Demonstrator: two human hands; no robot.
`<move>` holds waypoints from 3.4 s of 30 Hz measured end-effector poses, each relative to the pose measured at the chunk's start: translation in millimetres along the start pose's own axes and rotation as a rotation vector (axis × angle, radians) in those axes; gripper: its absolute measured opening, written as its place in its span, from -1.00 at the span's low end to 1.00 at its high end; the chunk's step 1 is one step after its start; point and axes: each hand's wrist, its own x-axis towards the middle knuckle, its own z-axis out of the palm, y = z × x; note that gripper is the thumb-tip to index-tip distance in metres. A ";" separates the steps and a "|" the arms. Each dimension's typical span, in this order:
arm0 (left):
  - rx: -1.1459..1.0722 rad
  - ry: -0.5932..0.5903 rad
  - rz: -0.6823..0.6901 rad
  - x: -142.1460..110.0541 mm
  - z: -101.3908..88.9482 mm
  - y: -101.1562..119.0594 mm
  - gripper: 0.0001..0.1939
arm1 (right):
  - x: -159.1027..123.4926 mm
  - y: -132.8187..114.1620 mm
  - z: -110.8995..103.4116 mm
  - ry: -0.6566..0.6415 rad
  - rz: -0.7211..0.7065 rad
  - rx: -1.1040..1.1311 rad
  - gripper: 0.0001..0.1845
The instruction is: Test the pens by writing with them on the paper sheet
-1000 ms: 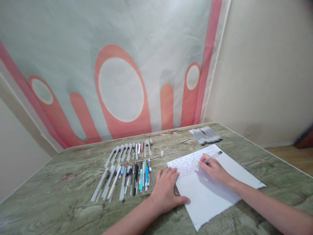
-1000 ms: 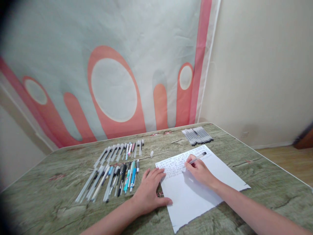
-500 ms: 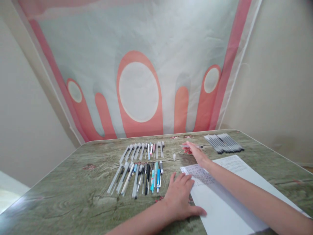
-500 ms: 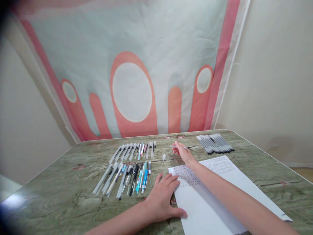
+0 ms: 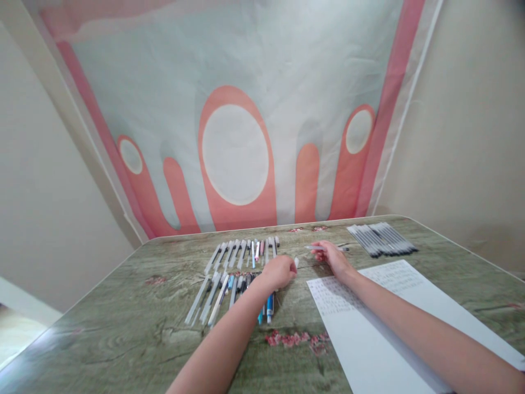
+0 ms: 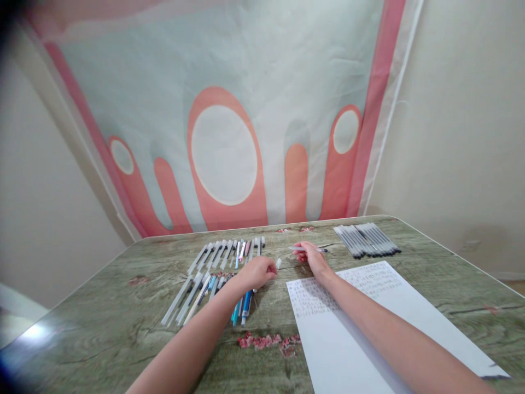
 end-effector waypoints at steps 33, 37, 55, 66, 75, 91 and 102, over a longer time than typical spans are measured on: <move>-2.169 0.297 -0.312 22.6 39.1 6.0 -0.74 | -51.0 -27.6 24.5 -0.158 -0.965 -0.827 -0.73; -2.252 0.265 -0.332 20.3 37.1 0.5 -0.70 | -54.7 -25.4 28.4 -0.293 -1.164 -0.930 -0.66; -2.297 0.198 -0.373 20.3 37.0 -2.7 -0.67 | -56.1 -27.0 30.5 -0.308 -1.190 -1.034 -0.72; -2.339 0.170 -0.361 19.9 37.9 -2.6 -0.67 | -55.9 -27.1 30.4 -0.309 -1.181 -1.046 -0.73; -2.325 0.192 -0.385 20.0 36.9 -1.2 -0.72 | -55.7 -27.0 30.8 -0.305 -1.169 -1.035 -0.72; -2.330 0.225 -0.362 20.4 37.8 -1.1 -0.74 | -57.4 -28.2 31.0 -0.303 -1.167 -1.026 -0.71; -2.348 0.237 -0.351 19.0 37.6 0.7 -0.74 | -56.2 -26.1 29.4 -0.311 -1.164 -1.048 -0.69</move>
